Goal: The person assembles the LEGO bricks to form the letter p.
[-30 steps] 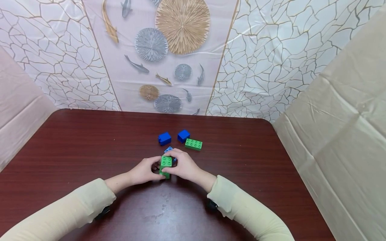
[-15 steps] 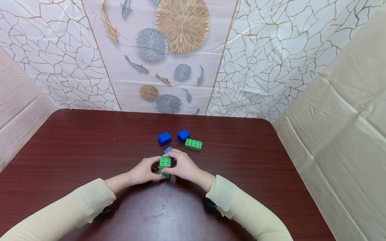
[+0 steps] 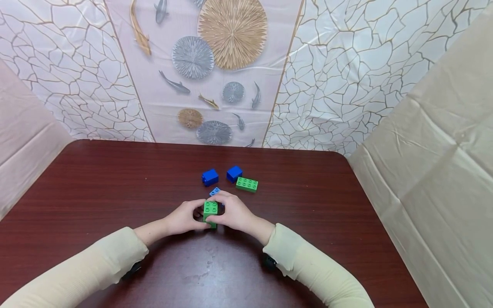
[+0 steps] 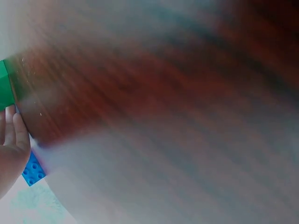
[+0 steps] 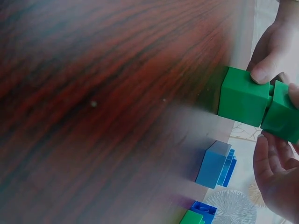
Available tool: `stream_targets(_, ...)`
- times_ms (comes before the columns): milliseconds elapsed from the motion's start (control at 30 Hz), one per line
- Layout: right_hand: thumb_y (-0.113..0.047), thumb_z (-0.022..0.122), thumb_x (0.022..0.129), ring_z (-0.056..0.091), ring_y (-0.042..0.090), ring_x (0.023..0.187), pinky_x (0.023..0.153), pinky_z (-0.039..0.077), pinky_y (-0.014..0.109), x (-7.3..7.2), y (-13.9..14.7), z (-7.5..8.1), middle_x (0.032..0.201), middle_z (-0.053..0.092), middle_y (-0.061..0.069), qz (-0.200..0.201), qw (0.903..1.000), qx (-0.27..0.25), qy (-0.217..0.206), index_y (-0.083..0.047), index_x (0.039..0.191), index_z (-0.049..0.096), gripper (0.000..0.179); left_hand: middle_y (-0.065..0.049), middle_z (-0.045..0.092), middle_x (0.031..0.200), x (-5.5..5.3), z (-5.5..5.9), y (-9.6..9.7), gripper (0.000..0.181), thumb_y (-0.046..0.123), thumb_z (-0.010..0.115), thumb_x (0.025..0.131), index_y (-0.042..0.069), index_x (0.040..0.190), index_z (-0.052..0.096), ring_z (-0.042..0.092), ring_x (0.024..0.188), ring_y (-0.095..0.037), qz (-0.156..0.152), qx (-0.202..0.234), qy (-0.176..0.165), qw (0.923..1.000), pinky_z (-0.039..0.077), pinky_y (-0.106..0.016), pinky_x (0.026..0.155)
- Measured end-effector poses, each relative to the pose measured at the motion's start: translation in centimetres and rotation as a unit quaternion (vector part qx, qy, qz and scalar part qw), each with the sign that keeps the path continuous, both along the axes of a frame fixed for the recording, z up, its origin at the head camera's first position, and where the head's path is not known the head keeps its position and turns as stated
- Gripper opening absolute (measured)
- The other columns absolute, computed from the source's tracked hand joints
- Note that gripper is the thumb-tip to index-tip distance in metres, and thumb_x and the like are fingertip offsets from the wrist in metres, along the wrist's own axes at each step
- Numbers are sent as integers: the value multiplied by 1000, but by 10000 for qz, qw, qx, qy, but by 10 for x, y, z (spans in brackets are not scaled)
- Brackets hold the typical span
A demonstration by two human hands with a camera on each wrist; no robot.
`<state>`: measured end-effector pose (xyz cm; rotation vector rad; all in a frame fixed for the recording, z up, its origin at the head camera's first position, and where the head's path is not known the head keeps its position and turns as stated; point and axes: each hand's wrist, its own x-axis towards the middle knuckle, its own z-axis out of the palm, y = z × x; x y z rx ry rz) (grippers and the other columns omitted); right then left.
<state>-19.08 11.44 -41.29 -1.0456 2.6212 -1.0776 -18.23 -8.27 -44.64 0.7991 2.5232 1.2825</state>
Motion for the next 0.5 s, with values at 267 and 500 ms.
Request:
stream_targets(267,-21,76,78,57,15,90,78,52,34,1,-1,2,106,60,6,-13,9999,150,21,-7,114,63,40,-3,66,96,0,0,1,39,20,76,76,10,110,59,62,87,-12,32,47,-16,10000,50,-20,75)
stream_targets(500,-21,74,80,57,17,92,80,52,34,1,-2,5,110,60,7,-5,9993,370,80,-7,115,62,40,-4,67,96,1,0,1,41,17,76,76,8,112,59,63,87,-12,36,114,68,9999,50,-20,75)
